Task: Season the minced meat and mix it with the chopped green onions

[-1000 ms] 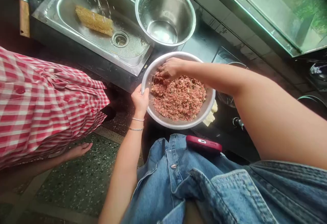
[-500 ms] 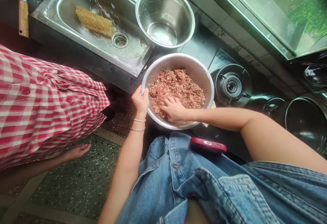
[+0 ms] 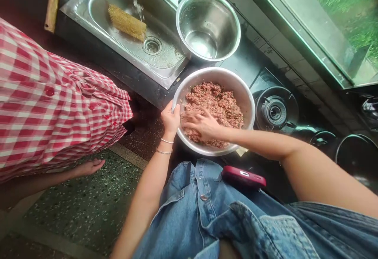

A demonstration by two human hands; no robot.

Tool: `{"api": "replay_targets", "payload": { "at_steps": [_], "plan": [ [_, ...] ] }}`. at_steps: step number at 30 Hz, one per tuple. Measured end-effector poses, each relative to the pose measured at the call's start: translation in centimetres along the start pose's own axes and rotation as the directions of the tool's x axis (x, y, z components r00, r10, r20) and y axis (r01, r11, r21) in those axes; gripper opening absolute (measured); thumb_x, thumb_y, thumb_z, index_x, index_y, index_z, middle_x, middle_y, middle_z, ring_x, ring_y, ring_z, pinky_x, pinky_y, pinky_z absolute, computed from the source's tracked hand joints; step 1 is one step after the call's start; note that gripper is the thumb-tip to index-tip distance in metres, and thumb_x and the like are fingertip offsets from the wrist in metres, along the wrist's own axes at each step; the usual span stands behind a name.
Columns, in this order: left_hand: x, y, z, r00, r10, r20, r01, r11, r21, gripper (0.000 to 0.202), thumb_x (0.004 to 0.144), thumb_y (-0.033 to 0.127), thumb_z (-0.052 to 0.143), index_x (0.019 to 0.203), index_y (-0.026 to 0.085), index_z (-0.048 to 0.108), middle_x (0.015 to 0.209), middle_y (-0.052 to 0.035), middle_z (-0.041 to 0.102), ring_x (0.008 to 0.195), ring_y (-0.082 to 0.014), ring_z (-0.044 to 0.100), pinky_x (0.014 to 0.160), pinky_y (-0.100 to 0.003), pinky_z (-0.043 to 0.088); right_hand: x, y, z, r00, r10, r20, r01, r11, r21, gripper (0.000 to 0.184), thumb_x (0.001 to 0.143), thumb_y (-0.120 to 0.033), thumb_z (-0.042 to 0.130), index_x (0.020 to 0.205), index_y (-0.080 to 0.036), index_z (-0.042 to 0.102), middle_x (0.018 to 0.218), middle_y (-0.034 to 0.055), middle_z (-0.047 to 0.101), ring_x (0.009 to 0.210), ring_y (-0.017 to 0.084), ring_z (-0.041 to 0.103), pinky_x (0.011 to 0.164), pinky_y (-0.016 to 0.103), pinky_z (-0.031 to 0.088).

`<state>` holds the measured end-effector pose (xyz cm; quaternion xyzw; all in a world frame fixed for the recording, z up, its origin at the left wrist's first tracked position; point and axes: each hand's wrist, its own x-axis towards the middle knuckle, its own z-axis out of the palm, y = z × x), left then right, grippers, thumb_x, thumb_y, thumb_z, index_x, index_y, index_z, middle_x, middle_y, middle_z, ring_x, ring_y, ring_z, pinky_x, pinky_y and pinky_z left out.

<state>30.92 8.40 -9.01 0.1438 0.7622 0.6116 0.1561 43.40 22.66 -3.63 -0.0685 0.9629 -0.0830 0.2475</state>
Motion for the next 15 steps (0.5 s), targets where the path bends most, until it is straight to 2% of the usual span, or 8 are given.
{"api": "replay_targets", "payload": {
  "at_steps": [1,3,5,7,9,12,13,15],
  "plan": [
    [0.0,0.0,-0.1,1.0,0.014,0.005,-0.014,1.0,0.004,0.031,0.086,0.033,0.057,0.104,0.012,0.072,0.088,-0.0066,0.073,0.079,-0.0184,0.064,0.077,-0.027,0.051,1.4,1.1,-0.7,0.998,-0.015,-0.055,0.014,1.0,-0.021,0.068,0.077,-0.04,0.063,0.142,-0.03,0.049,0.141,0.0069,0.057,0.139,0.036,0.036,0.118,0.064,0.007],
    [-0.2,-0.1,-0.2,0.999,0.043,0.0,-0.043,0.999,0.019,0.028,0.087,0.034,0.057,0.098,0.012,0.072,0.082,-0.0055,0.07,0.074,-0.0173,0.062,0.074,-0.026,0.05,2.3,4.4,-1.6,0.985,0.124,-0.116,-0.131,0.99,-0.051,0.062,0.08,-0.045,0.06,0.139,-0.026,0.053,0.142,0.0084,0.056,0.143,0.038,0.03,0.117,0.066,0.002],
    [-0.5,-0.1,-0.1,0.999,0.042,-0.03,-0.041,0.999,0.03,0.026,0.088,0.034,0.056,0.089,0.013,0.071,0.072,-0.0033,0.065,0.067,-0.0157,0.058,0.068,-0.025,0.048,0.2,6.8,-1.4,0.937,0.336,-0.096,-0.343,0.937,-0.063,0.062,0.084,-0.05,0.054,0.139,-0.02,0.053,0.133,0.0137,0.062,0.142,0.039,0.031,0.115,0.07,0.001],
    [-0.9,-0.1,0.2,0.999,0.018,-0.051,-0.017,0.999,0.027,0.024,0.088,0.033,0.056,0.085,0.014,0.07,0.067,-0.0019,0.061,0.063,-0.0148,0.055,0.064,-0.025,0.046,-3.0,6.1,-0.2,0.905,0.426,-0.025,-0.426,0.902,-0.064,0.067,0.085,-0.052,0.051,0.142,-0.019,0.05,0.125,0.0162,0.066,0.137,0.039,0.037,0.113,0.073,0.004],
    [-1.2,0.0,0.3,0.999,0.002,-0.054,-0.002,1.0,0.002,0.024,0.088,0.033,0.056,0.088,0.014,0.07,0.07,-0.0026,0.064,0.065,-0.0151,0.056,0.065,-0.025,0.047,-4.4,3.1,0.9,0.945,0.325,0.034,-0.324,0.946,-0.034,0.071,0.08,-0.048,0.057,0.146,-0.023,0.046,0.125,0.0137,0.066,0.135,0.038,0.04,0.114,0.072,0.006],
    [-1.3,0.2,0.3,1.0,0.002,-0.026,-0.003,1.0,-0.01,0.026,0.088,0.032,0.056,0.097,0.013,0.071,0.078,-0.0041,0.068,0.069,-0.0159,0.059,0.069,-0.025,0.048,-1.3,-0.1,0.6,0.999,0.035,-0.017,-0.035,0.999,-0.012,0.073,0.078,-0.038,0.06,0.148,-0.029,0.042,0.137,0.0086,0.06,0.139,0.034,0.037,0.118,0.066,0.006],
    [-1.3,0.2,0.2,1.0,0.01,-0.015,-0.01,1.0,-0.004,0.027,0.088,0.032,0.055,0.099,0.013,0.071,0.079,-0.0043,0.069,0.07,-0.0162,0.06,0.07,-0.026,0.049,0.2,0.3,-0.1,0.999,0.005,-0.054,-0.006,1.0,-0.031,0.072,0.079,-0.037,0.06,0.148,-0.028,0.041,0.14,0.0086,0.058,0.14,0.033,0.035,0.119,0.065,0.005],
    [-1.3,0.1,0.1,1.0,0.022,-0.006,-0.022,1.0,0.009,0.028,0.089,0.032,0.055,0.1,0.013,0.071,0.08,-0.0044,0.069,0.072,-0.0169,0.061,0.073,-0.026,0.049,1.8,2.8,-1.3,0.984,0.133,-0.12,-0.143,0.987,-0.072,0.073,0.08,-0.041,0.061,0.148,-0.024,0.042,0.142,0.0112,0.055,0.143,0.035,0.031,0.119,0.065,0.002]
  ]
}}
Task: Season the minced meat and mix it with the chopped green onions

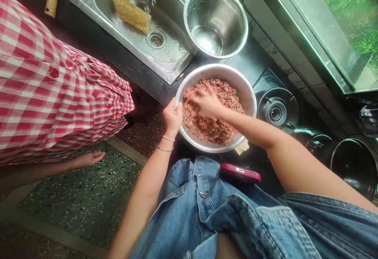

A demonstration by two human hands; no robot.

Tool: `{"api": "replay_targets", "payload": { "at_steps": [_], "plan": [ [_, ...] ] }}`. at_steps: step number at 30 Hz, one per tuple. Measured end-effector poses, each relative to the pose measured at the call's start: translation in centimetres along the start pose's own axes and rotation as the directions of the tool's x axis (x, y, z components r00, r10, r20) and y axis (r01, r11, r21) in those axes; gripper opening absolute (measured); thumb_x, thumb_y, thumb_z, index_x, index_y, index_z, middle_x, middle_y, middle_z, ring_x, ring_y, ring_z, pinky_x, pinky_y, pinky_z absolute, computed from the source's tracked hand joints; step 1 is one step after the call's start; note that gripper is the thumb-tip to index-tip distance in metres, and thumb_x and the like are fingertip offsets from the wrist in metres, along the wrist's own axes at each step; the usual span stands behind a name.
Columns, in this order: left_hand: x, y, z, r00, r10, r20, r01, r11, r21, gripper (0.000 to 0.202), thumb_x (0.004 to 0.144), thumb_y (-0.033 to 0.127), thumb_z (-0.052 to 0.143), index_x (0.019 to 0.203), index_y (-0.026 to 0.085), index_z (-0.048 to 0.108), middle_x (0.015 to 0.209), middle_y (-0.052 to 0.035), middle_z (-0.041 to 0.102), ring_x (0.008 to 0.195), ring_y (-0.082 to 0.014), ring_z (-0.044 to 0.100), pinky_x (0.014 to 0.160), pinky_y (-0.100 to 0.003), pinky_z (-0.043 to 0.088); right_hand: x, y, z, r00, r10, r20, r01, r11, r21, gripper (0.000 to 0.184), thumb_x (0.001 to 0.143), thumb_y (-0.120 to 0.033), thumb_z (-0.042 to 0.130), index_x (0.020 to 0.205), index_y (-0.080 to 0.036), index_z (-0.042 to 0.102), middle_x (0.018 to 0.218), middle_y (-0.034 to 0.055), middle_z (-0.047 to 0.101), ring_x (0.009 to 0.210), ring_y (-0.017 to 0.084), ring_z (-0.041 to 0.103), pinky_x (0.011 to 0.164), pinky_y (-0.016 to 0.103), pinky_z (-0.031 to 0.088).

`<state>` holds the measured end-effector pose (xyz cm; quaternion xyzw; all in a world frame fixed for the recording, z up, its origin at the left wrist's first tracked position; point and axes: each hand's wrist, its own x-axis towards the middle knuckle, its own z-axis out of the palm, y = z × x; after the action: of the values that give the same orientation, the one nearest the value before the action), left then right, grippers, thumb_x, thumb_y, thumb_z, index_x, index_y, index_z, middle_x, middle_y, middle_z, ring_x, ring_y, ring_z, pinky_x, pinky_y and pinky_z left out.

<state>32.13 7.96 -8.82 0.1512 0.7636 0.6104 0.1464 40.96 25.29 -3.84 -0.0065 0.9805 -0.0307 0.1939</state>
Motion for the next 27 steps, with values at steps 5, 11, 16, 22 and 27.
{"api": "replay_targets", "payload": {
  "at_steps": [5,11,16,22,27],
  "plan": [
    [-0.2,-0.1,0.2,0.998,-0.031,-0.048,0.029,0.999,-0.028,0.03,0.089,0.035,0.055,0.098,0.012,0.072,0.079,-0.0054,0.07,0.073,-0.0175,0.062,0.073,-0.027,0.05,-5.2,3.3,1.0,0.933,0.346,0.098,-0.337,0.937,-0.096,0.078,0.079,-0.044,0.06,0.149,-0.018,0.04,0.121,0.017,0.067,0.14,0.039,0.034,0.115,0.072,-0.001],
    [0.0,0.1,-0.2,1.0,0.006,0.0,-0.006,1.0,-0.005,0.029,0.09,0.034,0.054,0.1,0.013,0.072,0.08,-0.0049,0.07,0.075,-0.0179,0.063,0.074,-0.027,0.05,-0.7,-1.6,1.1,0.999,-0.036,0.007,0.036,0.999,0.011,0.07,0.08,-0.028,0.058,0.148,-0.027,0.042,0.138,0.0109,0.059,0.143,0.033,0.032,0.118,0.067,-0.001],
    [0.1,-0.3,0.0,0.999,-0.034,-0.033,0.033,0.999,-0.028,0.033,0.089,0.036,0.056,0.105,0.013,0.072,0.084,-0.0056,0.071,0.079,-0.0192,0.065,0.077,-0.027,0.051,-2.6,4.9,0.4,0.953,0.303,-0.006,-0.303,0.953,-0.03,0.062,0.085,-0.04,0.054,0.143,-0.021,0.048,0.131,0.0163,0.061,0.138,0.037,0.037,0.114,0.072,-0.003],
    [0.0,-0.1,0.1,0.999,-0.025,-0.033,0.024,1.0,-0.011,0.028,0.089,0.034,0.056,0.098,0.014,0.072,0.077,-0.0032,0.068,0.071,-0.0163,0.061,0.071,-0.025,0.049,-6.6,-3.0,2.2,0.988,-0.057,0.145,0.048,0.996,0.07,0.074,0.081,-0.039,0.06,0.151,-0.031,0.038,0.131,0.0105,0.064,0.137,0.033,0.039,0.117,0.067,0.004],
    [0.2,-0.1,-0.4,1.0,-0.002,-0.018,0.002,1.0,0.007,0.023,0.088,0.03,0.056,0.093,0.014,0.072,0.069,-0.0008,0.063,0.065,-0.0135,0.055,0.065,-0.023,0.044,0.3,2.6,-0.4,0.999,0.041,-0.033,-0.041,0.999,0.01,0.083,0.079,-0.036,0.064,0.154,-0.023,0.033,0.147,0.0163,0.049,0.142,0.037,0.031,0.116,0.069,0.001]
  ]
}}
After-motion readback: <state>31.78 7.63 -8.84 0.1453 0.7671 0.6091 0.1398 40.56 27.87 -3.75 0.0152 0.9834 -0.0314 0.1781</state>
